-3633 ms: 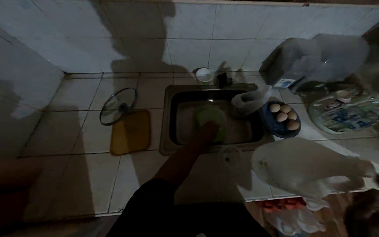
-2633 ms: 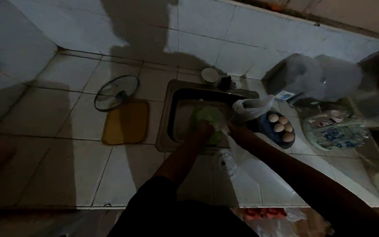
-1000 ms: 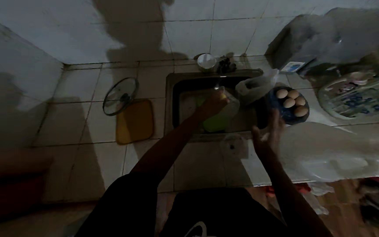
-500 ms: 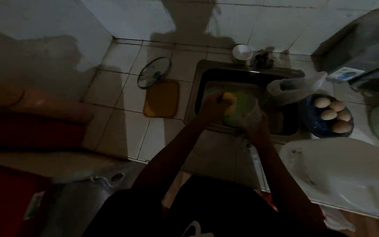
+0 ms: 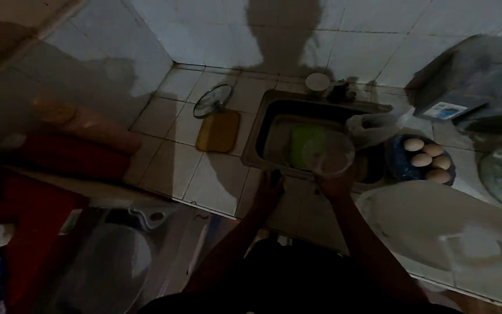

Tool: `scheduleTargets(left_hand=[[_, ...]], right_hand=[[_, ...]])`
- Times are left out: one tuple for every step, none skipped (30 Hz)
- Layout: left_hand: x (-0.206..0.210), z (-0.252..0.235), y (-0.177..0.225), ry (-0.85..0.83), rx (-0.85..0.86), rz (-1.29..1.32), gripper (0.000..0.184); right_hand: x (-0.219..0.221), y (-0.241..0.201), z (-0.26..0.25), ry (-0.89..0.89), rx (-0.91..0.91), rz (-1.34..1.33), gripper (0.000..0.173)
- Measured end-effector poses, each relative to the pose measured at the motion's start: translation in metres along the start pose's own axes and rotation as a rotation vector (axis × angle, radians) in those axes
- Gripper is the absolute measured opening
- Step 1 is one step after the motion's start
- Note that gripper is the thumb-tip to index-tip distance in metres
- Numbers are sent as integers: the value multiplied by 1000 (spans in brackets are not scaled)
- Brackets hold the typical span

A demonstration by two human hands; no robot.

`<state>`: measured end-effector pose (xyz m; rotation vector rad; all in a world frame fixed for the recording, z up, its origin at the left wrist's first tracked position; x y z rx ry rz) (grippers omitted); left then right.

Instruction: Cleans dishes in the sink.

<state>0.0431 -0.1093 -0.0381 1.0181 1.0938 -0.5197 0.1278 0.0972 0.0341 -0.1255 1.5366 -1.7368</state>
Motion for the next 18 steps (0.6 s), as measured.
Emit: scheduleTargets(left_hand=[[1,-9,7,-71,19,-17,53],[0,-15,12,-121,42,-46,53],[-3,-18,15,-171,54,-72,52],[-6,-20,17,-192,83,-113,50],[-10,-22,17,-188,110,-137,48],[-13,-23,18,-159,151,-154,45],[-14,-22,18,-117,196,-163,42],[-12,-20,18,-78,233,-163,38],[-11,-19,17,-34,247,-154,36],[-13,-18,17,9,227,-132,34],[-18,-20,16,48,166,-98,35],[-32,-22,17,75,67,-51,36],[-52,-23,19,130,-32,14,37],[-78,-24,23,220,-112,100,37],[-104,-24,30,327,-163,201,39],[-124,-26,39,410,-173,310,41],[-139,-30,52,451,-140,399,41],[-146,-39,67,437,-84,437,41]], right_hand=[[1,0,2,-13,-6,-19,99],[1,1,2,-31,-11,-80,96],[3,4,0,-77,-4,-201,86],[9,8,-2,-169,25,-378,71],[16,12,-4,-277,61,-528,65],[15,12,-5,-281,62,-587,65],[13,12,-3,-263,59,-563,66],[8,10,0,-193,43,-467,73],[5,9,1,-135,31,-366,81],[3,7,2,-98,16,-296,85],[2,7,1,-77,-5,-239,90],[1,6,1,-70,-24,-187,95],[0,4,-1,-63,-36,-166,95],[0,2,-2,-81,-34,-177,91],[3,2,-4,-126,-16,-248,80],[7,3,-6,-203,15,-401,63],[16,4,-7,-317,84,-619,48],[28,7,-9,-448,206,-875,52]])
Point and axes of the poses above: each hand's wrist, its own z-axis away from the middle knuckle, its own x-axis out of the palm, y = z × x, the point moved 8 cm from there along -z, towards the middle knuckle, and after that the axes turned 15 degrees about x, right-handed, at the moved point
